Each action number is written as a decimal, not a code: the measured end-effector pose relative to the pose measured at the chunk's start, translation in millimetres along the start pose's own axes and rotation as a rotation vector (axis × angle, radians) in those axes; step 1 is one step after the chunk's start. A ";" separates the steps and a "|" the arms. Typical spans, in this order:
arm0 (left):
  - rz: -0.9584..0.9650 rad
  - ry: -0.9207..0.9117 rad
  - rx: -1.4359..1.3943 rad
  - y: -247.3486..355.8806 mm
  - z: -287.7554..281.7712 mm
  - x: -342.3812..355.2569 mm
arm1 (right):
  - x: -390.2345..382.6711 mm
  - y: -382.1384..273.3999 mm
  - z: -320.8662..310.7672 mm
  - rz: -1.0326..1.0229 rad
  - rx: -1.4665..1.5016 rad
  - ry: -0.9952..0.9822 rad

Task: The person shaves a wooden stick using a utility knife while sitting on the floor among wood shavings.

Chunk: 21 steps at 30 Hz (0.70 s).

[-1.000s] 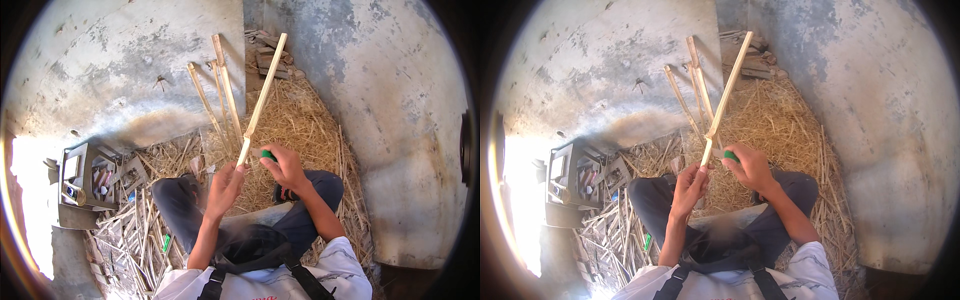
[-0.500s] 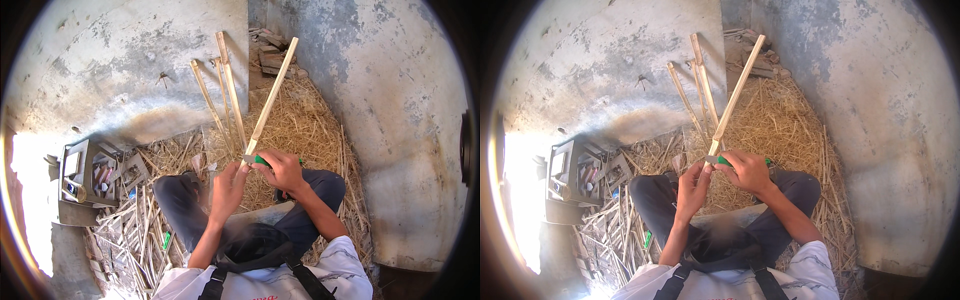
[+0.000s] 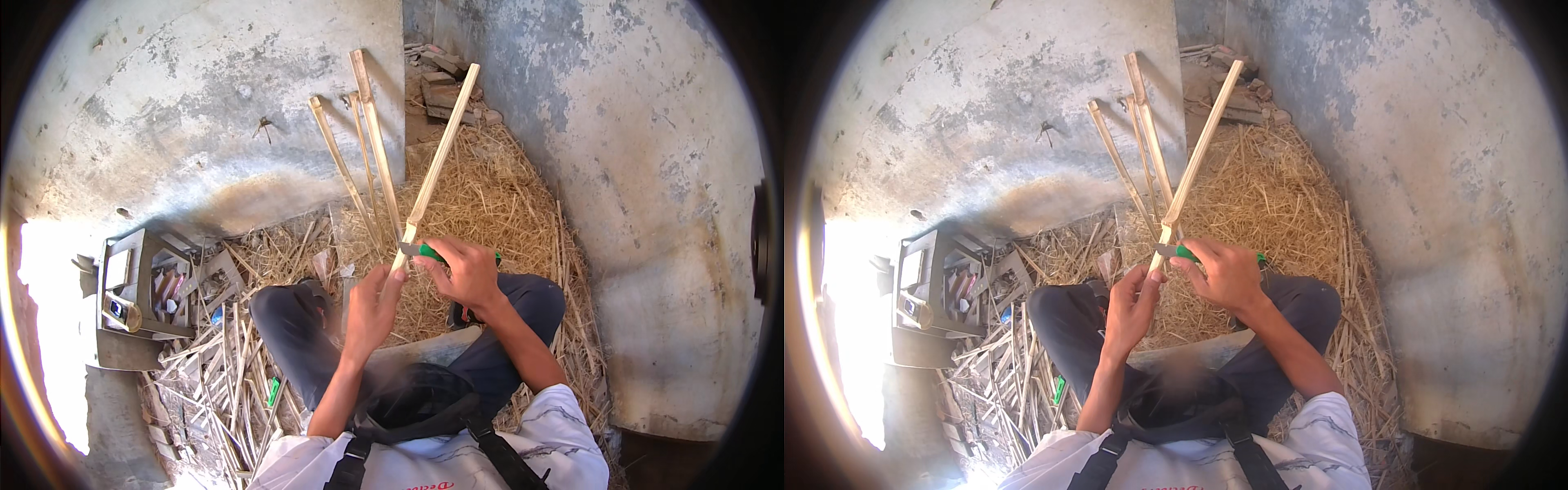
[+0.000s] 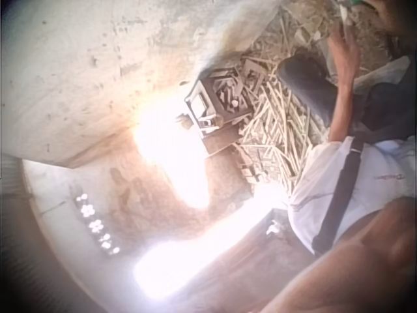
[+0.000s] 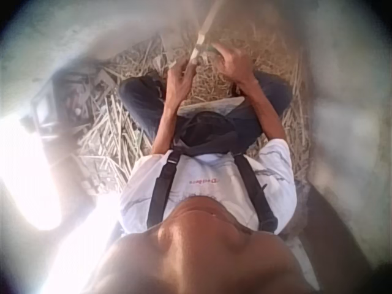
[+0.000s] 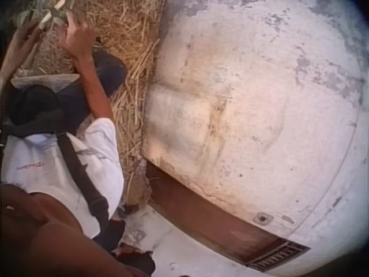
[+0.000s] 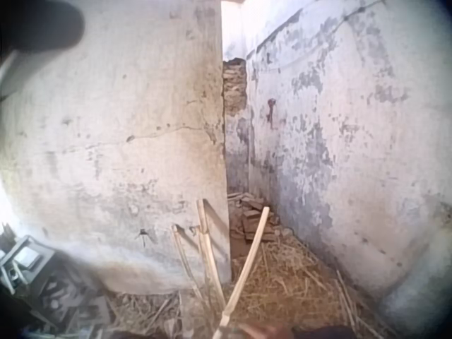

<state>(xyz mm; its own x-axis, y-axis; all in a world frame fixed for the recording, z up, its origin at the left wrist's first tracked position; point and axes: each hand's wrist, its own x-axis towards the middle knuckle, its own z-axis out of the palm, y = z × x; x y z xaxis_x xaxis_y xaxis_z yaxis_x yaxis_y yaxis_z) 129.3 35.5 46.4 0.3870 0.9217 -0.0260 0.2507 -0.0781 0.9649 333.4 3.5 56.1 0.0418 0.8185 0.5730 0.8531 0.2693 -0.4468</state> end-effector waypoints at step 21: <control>0.035 0.057 0.082 -20.9 -6.0 -17.0 | 1.5 -2.8 6.2 -0.070 -0.028 0.036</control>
<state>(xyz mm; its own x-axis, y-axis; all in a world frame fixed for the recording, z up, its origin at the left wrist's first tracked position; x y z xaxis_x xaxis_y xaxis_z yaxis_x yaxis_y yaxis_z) 112.1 23.7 28.2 0.3461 0.9379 0.0243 0.3109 -0.1391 0.9402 328.0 7.1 53.9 -0.0007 0.7791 0.6269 0.8690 0.3106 -0.3852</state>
